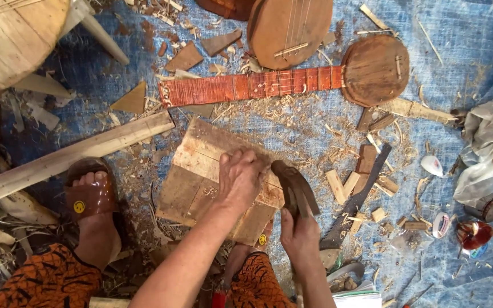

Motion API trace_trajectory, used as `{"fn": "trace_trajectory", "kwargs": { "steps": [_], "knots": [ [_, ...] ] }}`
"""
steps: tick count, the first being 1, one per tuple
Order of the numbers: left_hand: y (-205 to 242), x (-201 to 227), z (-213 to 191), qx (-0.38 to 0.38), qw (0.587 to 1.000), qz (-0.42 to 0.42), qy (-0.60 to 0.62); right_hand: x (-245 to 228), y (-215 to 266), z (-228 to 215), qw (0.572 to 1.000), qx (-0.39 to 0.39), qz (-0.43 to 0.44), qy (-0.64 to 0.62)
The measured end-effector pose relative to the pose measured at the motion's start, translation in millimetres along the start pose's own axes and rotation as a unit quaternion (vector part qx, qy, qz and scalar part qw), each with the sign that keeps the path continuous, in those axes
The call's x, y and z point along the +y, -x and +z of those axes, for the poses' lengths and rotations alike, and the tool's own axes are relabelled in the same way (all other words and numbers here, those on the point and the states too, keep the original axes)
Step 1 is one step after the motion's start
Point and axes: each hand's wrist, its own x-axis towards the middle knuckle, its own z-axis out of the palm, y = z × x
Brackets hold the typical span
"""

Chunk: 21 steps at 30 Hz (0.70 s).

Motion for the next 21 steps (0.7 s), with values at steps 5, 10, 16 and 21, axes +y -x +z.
{"fn": "trace_trajectory", "kwargs": {
  "steps": [5,10,16,21],
  "knots": [
    [-2.4,-2.3,3.8,-0.075,0.996,-0.048,-0.015,62.2,-9.1,30.0,0.996,0.008,0.017,0.085],
    [-2.1,-0.7,3.9,-0.067,0.996,-0.051,-0.004,16.2,-8.0,5.1,1.000,-0.003,-0.019,0.012],
    [-4.6,0.1,1.2,-0.055,0.996,-0.063,0.022,11.9,-0.3,8.0,0.997,-0.039,0.068,0.004],
    [-5.1,4.8,-4.4,-0.087,0.993,-0.083,-0.007,-26.5,-18.1,-6.8,0.983,-0.125,0.134,-0.004]
  ]
}}
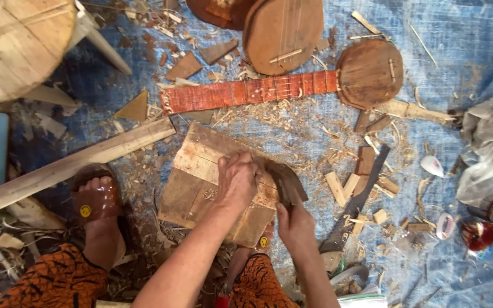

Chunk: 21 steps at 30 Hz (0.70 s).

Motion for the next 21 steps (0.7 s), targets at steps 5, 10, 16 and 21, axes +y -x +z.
{"fn": "trace_trajectory", "kwargs": {
  "steps": [5,10,16,21],
  "knots": [
    [-0.1,1.4,-4.2,0.037,0.999,0.015,0.025,32.6,27.7,1.2,0.948,0.211,-0.237,-0.004],
    [0.8,-3.6,7.7,0.054,0.998,0.035,0.017,28.2,6.3,13.2,0.999,0.023,0.011,0.024],
    [-4.8,-9.7,13.6,0.050,0.998,0.023,0.002,-7.8,19.4,-10.3,0.970,0.107,-0.219,-0.025],
    [-3.3,2.2,-1.5,0.073,0.997,0.008,0.009,-46.9,23.9,-11.9,0.894,0.132,-0.395,-0.164]
  ]
}}
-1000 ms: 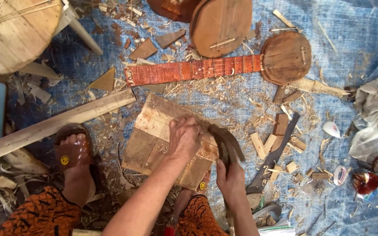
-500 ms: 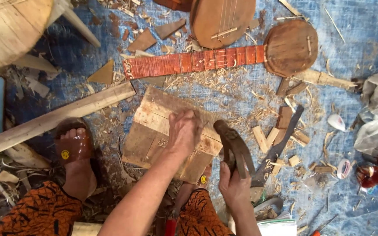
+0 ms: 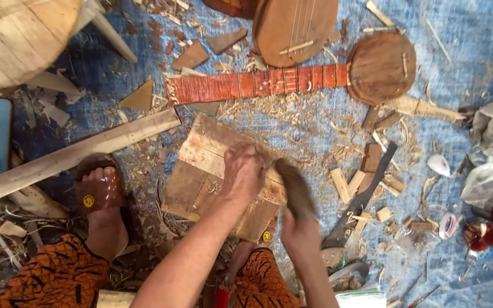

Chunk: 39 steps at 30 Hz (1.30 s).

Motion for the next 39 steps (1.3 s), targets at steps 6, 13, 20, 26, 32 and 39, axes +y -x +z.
{"fn": "trace_trajectory", "kwargs": {
  "steps": [6,13,20,26,32,39],
  "knots": [
    [0.8,-2.5,3.2,-0.029,0.999,0.013,-0.015,34.1,27.0,-11.7,0.946,-0.081,0.232,0.210],
    [-5.5,-6.8,-7.4,-0.019,0.998,0.014,0.050,-21.2,-10.4,-7.2,0.993,-0.005,0.038,0.108],
    [-4.3,-14.0,-11.7,-0.033,0.990,0.030,0.131,-16.1,-14.2,2.8,0.989,-0.110,0.073,0.070],
    [-0.9,-21.7,-6.7,-0.066,0.995,0.039,0.057,44.8,74.6,-25.5,0.964,0.045,0.153,0.214],
    [-2.1,-18.6,-6.6,-0.083,0.996,0.023,0.026,62.2,47.4,5.8,0.922,-0.113,0.321,0.184],
    [-1.0,-21.4,-4.5,-0.101,0.994,0.044,0.024,45.2,57.6,-20.7,0.984,0.073,0.101,0.131]
  ]
}}
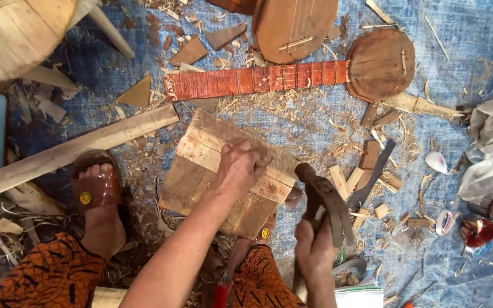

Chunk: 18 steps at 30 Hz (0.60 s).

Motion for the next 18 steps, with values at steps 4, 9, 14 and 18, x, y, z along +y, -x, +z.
{"fn": "trace_trajectory", "kwargs": {
  "steps": [4,9,14,18],
  "knots": [
    [1.2,-4.3,8.1,0.035,0.999,0.028,-0.013,11.6,-1.2,28.4,0.919,-0.162,0.342,0.106],
    [-1.6,-0.8,3.9,0.018,1.000,0.000,0.001,-6.1,-17.7,16.6,0.939,-0.202,0.258,0.108],
    [0.0,8.9,3.2,0.003,0.999,-0.026,-0.035,36.1,17.4,1.2,0.977,-0.047,0.207,0.016],
    [-5.0,13.7,-6.0,-0.034,0.997,-0.063,-0.032,34.3,12.6,11.7,0.975,-0.110,0.165,0.097]
  ]
}}
